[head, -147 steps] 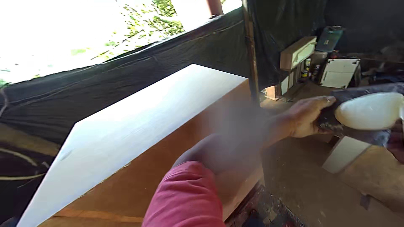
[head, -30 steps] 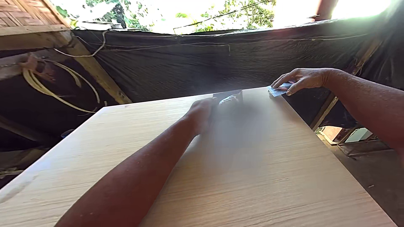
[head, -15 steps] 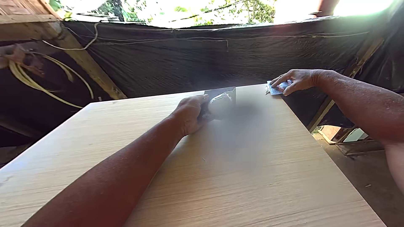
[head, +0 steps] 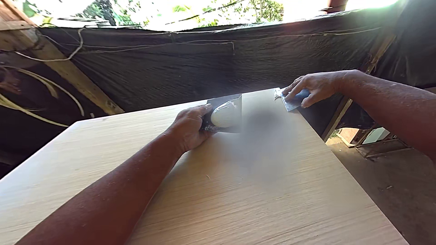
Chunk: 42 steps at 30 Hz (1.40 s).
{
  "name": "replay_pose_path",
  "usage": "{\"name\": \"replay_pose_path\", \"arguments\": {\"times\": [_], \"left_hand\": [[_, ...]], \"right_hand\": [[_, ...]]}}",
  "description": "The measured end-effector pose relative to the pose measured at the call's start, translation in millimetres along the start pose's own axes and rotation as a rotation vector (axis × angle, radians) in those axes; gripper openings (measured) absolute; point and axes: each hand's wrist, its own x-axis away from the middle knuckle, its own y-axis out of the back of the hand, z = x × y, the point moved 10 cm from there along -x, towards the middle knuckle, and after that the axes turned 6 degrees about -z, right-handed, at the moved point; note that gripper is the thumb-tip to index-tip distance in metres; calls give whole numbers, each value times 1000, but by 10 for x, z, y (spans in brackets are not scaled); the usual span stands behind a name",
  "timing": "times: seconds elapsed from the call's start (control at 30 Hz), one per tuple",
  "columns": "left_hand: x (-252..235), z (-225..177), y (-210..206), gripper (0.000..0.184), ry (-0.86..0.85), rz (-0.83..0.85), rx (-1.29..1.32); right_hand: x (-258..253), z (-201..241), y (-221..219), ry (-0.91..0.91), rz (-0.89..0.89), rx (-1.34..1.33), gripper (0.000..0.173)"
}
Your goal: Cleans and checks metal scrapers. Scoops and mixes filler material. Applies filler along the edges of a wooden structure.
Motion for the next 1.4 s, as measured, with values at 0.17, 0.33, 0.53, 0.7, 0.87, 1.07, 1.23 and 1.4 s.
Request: {"name": "replay_pose_path", "arguments": {"times": [0.17,0.33,0.53,0.7,0.87,1.07,1.23,1.4], "left_hand": [[-5,-1,4,27,-10,4,2],[-6,1,-3,27,-6,-17,-19],[15,-6,9,26,-16,-21,-11],[5,-1,-2,27,-13,-11,4],[-3,8,9,27,-11,-9,6],[-31,8,30,29,-9,-10,-2],[-5,2,-14,28,-19,3,-1],[10,-4,-5,28,-24,-8,8]], "right_hand": [[179,-148,114,-91,52,99,35],[527,110,213,74,-139,-49,52],[626,-1,-230,165,-178,-188,54],[619,-309,46,21,-183,-98,50],[260,-30,-41,80,-117,-131,49],[512,-124,108,26,-76,38,45],[880,263,-272,202,-257,-318,55],[1102,-45,-373,162,-324,-256,52]]}}
